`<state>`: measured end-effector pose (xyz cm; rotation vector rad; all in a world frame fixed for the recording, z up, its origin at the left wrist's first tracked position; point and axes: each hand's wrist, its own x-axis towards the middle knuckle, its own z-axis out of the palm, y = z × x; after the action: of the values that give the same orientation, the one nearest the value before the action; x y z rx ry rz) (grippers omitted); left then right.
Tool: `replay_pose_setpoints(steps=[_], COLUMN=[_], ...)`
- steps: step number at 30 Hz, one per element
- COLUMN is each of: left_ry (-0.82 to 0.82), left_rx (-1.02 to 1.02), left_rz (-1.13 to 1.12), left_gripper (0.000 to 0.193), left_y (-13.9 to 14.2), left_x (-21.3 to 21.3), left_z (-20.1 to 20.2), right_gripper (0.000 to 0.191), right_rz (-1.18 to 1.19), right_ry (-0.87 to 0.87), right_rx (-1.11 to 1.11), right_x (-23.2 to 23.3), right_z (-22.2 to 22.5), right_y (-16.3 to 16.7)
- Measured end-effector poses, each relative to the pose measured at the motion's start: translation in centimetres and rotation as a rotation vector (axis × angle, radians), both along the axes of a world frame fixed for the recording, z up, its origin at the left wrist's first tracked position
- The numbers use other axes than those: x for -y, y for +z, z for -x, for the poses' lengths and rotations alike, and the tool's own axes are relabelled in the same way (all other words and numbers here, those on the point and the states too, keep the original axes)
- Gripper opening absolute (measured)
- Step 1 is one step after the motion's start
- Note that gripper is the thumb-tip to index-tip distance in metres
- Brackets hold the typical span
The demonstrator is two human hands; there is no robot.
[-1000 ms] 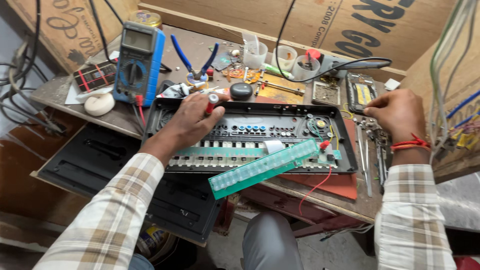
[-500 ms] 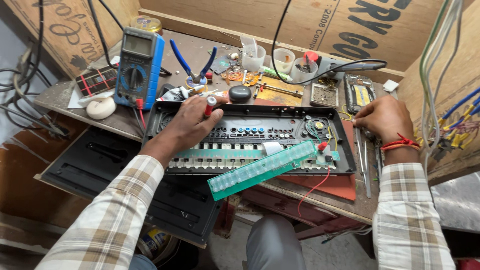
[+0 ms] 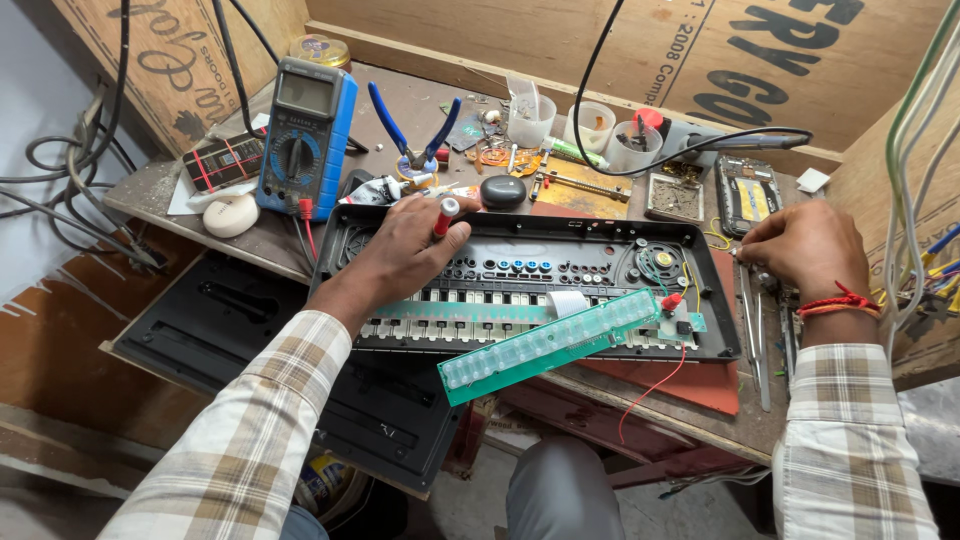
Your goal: The person opens a black keyboard case, removes the top cover, and uses a red-handled screwdriver to unscrew and detach the internal circuit board. They then remove several small blue and black components from the keyboard chassis and place them on the workbench.
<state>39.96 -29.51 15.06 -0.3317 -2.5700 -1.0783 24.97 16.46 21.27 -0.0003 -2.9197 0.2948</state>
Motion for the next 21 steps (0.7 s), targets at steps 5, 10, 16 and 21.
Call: replay_pose_setpoints(steps=[5,10,16,21], left_ry=[0.010,-0.045,-0.111,-0.124], left_rx=[0.008,-0.060,0.014,0.135], left_rz=[0.013,-0.077,-0.211,-0.259], left_gripper=[0.039,0.039,0.039,0.040], left_y=[0.3,0.8,1.9,2.6], left_x=[0.0,-0.1,0.2,0.3], left_z=[-0.1,-0.1,-0.4,-0.5], right_gripper=[0.020,0.025,0.022,0.019], right_rz=[-0.036,-0.068,-0.042,0.121], right_ry=[0.022,0.023,-0.018,0.005], right_rx=[0.002,0.010,0.028,-0.020], right_x=[-0.1,-0.7,-0.9,-0.6], right_z=[0.1,0.6,1.0,0.7], right_y=[-0.3,-0.8,-1.2,-1.0])
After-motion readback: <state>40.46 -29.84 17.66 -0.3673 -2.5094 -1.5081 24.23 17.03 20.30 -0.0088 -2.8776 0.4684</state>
